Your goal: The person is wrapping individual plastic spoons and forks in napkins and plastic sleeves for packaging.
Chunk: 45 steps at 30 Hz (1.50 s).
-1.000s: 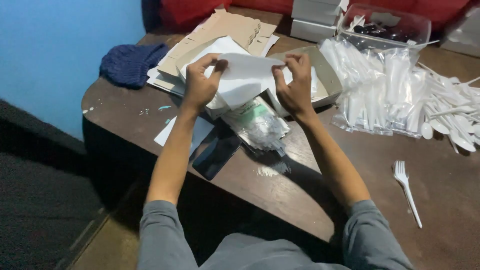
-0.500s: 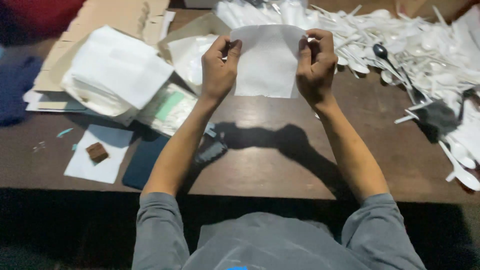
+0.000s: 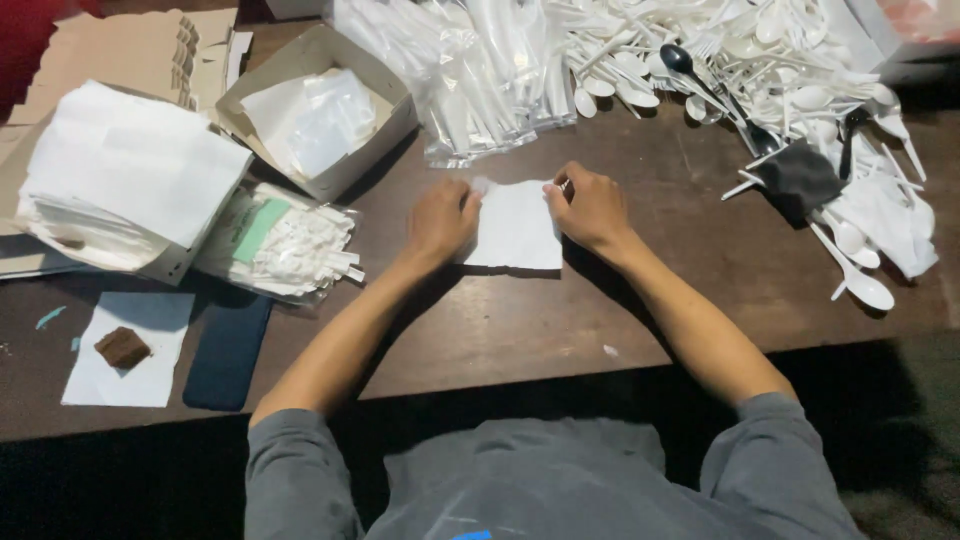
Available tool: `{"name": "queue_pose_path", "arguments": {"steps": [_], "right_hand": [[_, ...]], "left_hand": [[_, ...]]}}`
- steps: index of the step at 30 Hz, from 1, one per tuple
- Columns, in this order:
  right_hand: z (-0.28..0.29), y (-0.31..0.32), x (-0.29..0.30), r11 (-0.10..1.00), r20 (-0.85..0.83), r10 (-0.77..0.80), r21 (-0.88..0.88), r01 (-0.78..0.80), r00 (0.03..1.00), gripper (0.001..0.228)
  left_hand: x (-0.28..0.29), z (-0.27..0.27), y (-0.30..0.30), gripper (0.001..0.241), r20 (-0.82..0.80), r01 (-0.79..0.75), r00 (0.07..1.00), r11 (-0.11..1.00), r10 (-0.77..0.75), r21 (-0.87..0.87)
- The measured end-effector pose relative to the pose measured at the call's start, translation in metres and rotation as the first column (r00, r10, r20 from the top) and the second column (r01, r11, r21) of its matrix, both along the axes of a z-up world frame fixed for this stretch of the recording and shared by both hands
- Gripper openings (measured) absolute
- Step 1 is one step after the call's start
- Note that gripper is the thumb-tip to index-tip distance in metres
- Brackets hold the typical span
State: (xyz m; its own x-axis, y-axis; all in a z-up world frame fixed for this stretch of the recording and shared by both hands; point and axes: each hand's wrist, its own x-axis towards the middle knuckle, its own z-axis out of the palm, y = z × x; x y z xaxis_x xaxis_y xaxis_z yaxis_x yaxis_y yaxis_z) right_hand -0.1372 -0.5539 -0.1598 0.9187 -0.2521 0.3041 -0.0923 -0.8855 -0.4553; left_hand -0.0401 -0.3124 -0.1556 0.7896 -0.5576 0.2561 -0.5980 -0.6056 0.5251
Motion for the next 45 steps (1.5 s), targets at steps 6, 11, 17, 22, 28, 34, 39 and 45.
{"name": "queue_pose_path", "arguments": {"steps": [6, 11, 17, 22, 28, 34, 39, 45], "right_hand": [[0.045, -0.023, -0.020, 0.990, -0.062, -0.055, 0.123, 0.063, 0.997, 0.028], [0.067, -0.018, -0.041, 0.977, -0.323, 0.072, 0.212, -0.001, 0.944, 0.042], [0.038, -0.021, -0.031, 0.968, -0.324, 0.148, 0.243, -0.069, 0.934, 0.033], [0.038, -0.019, -0.032, 0.976, -0.300, 0.132, 0.204, -0.072, 0.945, 0.030], [0.043, -0.011, -0.028, 0.970, -0.135, 0.102, 0.233, -0.068, 0.986, 0.028], [0.036, 0.024, -0.014, 0.938, -0.046, 0.283, 0.224, -0.266, 0.958, 0.023], [0.030, 0.040, -0.012, 0.936, -0.058, 0.314, 0.186, -0.298, 0.948, 0.021], [0.008, 0.043, -0.008, 0.951, -0.053, 0.306, 0.064, -0.302, 0.951, 0.018]], "left_hand": [[-0.011, 0.017, 0.006, 0.042, -0.045, -0.009, 0.999, 0.999, 0.011, 0.051], [-0.018, 0.014, 0.008, 0.045, -0.150, -0.017, 0.988, 1.000, 0.016, 0.000], [-0.021, 0.017, 0.008, 0.053, -0.207, -0.054, 0.977, 0.998, 0.049, -0.022], [-0.025, 0.018, 0.008, 0.067, -0.255, -0.086, 0.964, 0.996, 0.074, -0.034], [-0.024, 0.013, 0.001, 0.060, -0.297, -0.065, 0.955, 0.986, 0.017, -0.153], [-0.026, 0.011, 0.002, 0.070, -0.283, -0.042, 0.959, 0.984, -0.009, -0.176], [-0.018, 0.002, -0.001, 0.057, -0.259, -0.073, 0.966, 0.972, 0.012, -0.224], [-0.017, -0.019, -0.003, 0.037, 0.051, 0.049, 0.998, 0.965, -0.037, -0.256]]}}
